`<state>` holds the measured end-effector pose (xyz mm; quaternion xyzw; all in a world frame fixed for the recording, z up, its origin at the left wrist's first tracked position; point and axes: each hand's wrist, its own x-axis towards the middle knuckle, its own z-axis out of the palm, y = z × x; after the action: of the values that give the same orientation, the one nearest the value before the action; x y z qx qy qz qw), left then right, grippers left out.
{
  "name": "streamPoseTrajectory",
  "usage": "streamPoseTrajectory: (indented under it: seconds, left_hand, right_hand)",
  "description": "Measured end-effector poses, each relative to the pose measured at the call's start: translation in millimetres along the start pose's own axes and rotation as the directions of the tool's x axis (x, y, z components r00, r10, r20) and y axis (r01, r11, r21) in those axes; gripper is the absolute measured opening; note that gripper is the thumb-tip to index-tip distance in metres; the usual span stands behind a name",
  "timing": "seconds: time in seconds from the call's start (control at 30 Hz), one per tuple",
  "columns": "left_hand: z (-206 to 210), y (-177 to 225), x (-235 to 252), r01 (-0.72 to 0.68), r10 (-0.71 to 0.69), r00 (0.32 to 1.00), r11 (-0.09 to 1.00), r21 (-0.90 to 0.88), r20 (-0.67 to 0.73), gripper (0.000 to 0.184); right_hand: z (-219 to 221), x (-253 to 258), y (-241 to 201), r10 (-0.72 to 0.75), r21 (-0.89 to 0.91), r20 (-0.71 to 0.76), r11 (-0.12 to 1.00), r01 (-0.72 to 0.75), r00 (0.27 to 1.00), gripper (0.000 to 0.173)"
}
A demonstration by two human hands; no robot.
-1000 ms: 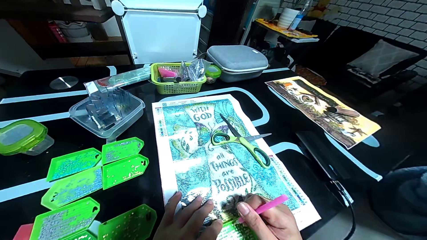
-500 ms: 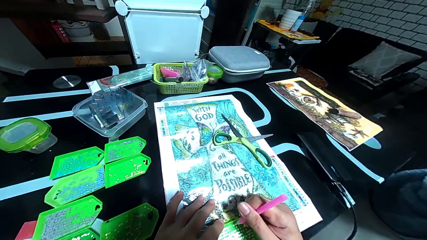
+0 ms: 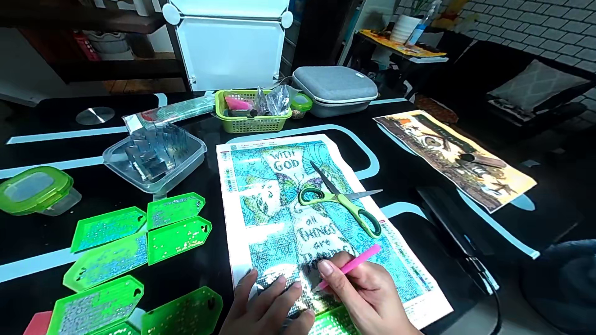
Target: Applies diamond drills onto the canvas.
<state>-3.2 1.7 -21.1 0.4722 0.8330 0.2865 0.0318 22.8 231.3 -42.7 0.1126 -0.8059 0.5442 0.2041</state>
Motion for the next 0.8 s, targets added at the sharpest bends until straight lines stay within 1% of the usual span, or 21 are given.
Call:
streamPoseTrajectory:
  seconds: [0.2, 0.3, 0.4, 0.5, 0.53, 0.57, 0.6, 0.67, 0.73, 0.8]
  left_hand:
    - [0.3, 0.1, 0.1, -0.002, 0.001, 1.000, 1.000, 0.007, 0.004, 0.044]
    - [0.7, 0.0, 0.2, -0.007, 0.007, 1.000, 1.000, 0.014, -0.005, 0.044]
    - [0.4, 0.7, 0.7, -0.002, 0.002, 1.000, 1.000, 0.008, -0.001, 0.043]
    - [-1.3, 1.1, 1.4, 0.001, -0.001, 1.000, 1.000, -0.009, 0.009, 0.043]
    - [-1.4, 1.0, 1.3, 0.000, 0.000, 1.000, 1.000, -0.011, 0.010, 0.043]
    - [-1.2, 0.7, 0.9, -0.001, 0.001, 1.000, 1.000, -0.008, 0.012, 0.043]
    - [-1.3, 0.5, 0.4, -0.002, 0.002, 1.000, 1.000, -0.004, 0.016, 0.043]
    - [-1.5, -0.2, 0.2, -0.008, 0.008, 1.000, 1.000, 0.003, 0.017, 0.044]
    - [-0.2, -0.6, 0.1, -0.011, 0.011, 1.000, 1.000, 0.007, 0.011, 0.044]
    - [0.5, -0.3, 0.0, -0.017, 0.017, 1.000, 1.000, 0.013, 0.013, 0.044]
  right_hand:
    - [0.9, -1.4, 0.2, -0.022, -0.044, 0.016, 0.999, 0.022, 1.000, 0.029]
    - [0.8, -1.7, -2.3, -0.078, -0.160, 0.036, 0.984, 0.083, 0.996, 0.030]
    - [3.0, -0.7, -8.7, -0.155, -0.313, 0.071, 0.935, 0.169, 0.985, 0.030]
    - [4.5, 0.3, -12.6, -0.183, -0.357, 0.100, 0.911, 0.207, 0.978, 0.029]
    - [3.4, 0.0, -11.7, -0.158, -0.324, 0.097, 0.928, 0.182, 0.983, 0.029]
    - [1.2, -0.4, -9.2, -0.117, -0.252, 0.080, 0.958, 0.134, 0.990, 0.029]
    - [-1.4, -1.2, -6.1, -0.066, -0.146, 0.058, 0.986, 0.074, 0.996, 0.029]
    - [-8.6, -2.6, -5.4, 0.004, 0.030, 0.003, 1.000, -0.004, 1.000, 0.024]
    - [-17.1, -2.7, -11.1, 0.041, 0.107, -0.077, 0.994, -0.033, 0.996, 0.021]
    - [-22.9, -3.6, -11.3, 0.078, 0.134, -0.154, 0.989, -0.057, 0.985, 0.021]
